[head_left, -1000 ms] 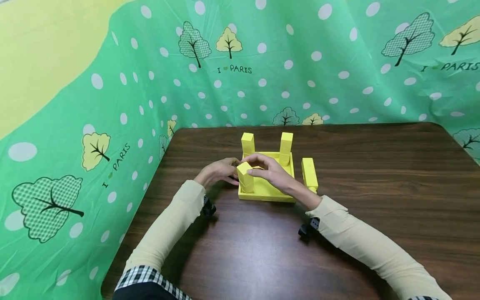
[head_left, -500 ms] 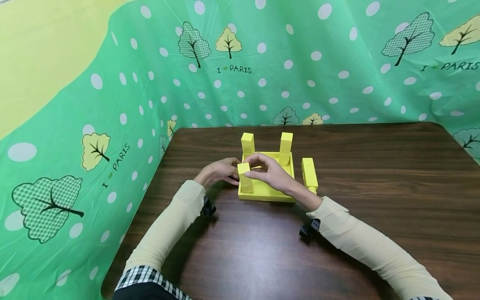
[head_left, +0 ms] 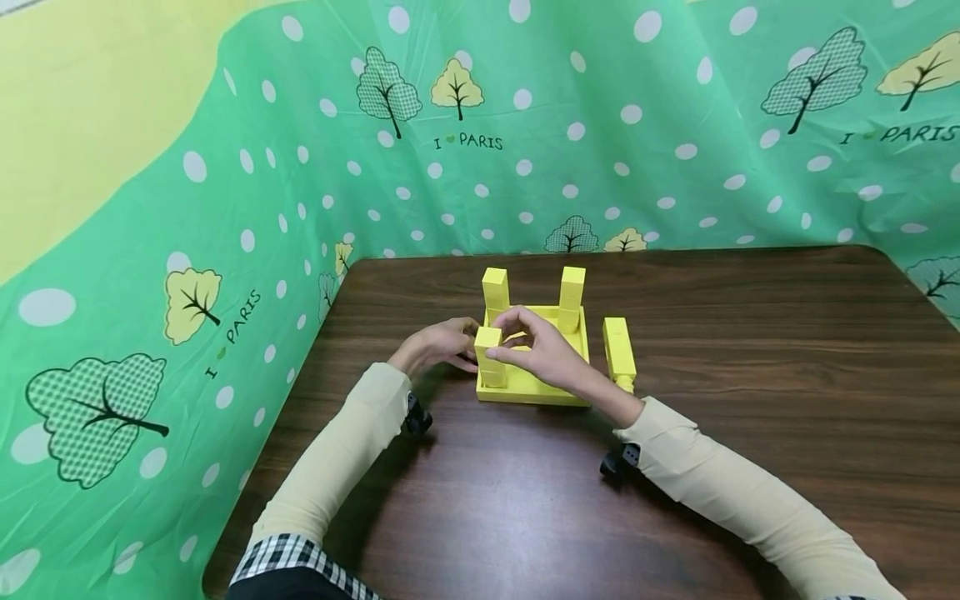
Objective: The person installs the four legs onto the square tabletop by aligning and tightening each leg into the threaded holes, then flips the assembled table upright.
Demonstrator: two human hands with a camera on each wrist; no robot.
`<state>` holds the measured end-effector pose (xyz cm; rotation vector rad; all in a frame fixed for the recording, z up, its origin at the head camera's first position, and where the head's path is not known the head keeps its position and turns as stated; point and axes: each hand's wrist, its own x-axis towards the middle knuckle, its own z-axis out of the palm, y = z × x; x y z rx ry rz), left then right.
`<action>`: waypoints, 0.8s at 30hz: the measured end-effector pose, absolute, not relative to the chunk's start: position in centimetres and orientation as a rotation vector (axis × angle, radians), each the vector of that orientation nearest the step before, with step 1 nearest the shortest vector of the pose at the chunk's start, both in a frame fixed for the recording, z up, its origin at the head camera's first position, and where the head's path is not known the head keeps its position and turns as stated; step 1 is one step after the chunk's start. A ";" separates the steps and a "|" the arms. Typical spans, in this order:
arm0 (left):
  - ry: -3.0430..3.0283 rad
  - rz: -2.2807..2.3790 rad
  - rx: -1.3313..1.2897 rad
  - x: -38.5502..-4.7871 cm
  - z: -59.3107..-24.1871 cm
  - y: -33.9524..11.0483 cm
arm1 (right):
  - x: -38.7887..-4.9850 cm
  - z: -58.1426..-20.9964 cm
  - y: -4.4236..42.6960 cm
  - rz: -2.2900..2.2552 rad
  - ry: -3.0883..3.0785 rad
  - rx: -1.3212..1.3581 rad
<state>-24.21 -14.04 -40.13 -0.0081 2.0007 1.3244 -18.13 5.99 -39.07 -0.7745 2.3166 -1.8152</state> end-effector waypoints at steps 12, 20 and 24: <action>1.997 1.324 0.004 -24.1 -40.1 -14.0 | -17.8 -39.1 6.2 -1.809 2.317 -0.799; 1.989 1.330 0.012 -24.1 -40.2 -14.0 | -17.8 -38.9 6.3 -1.838 2.207 -0.803; 1.988 1.324 0.021 -24.1 -40.0 -14.0 | -18.0 -38.9 6.4 -1.849 2.127 -0.811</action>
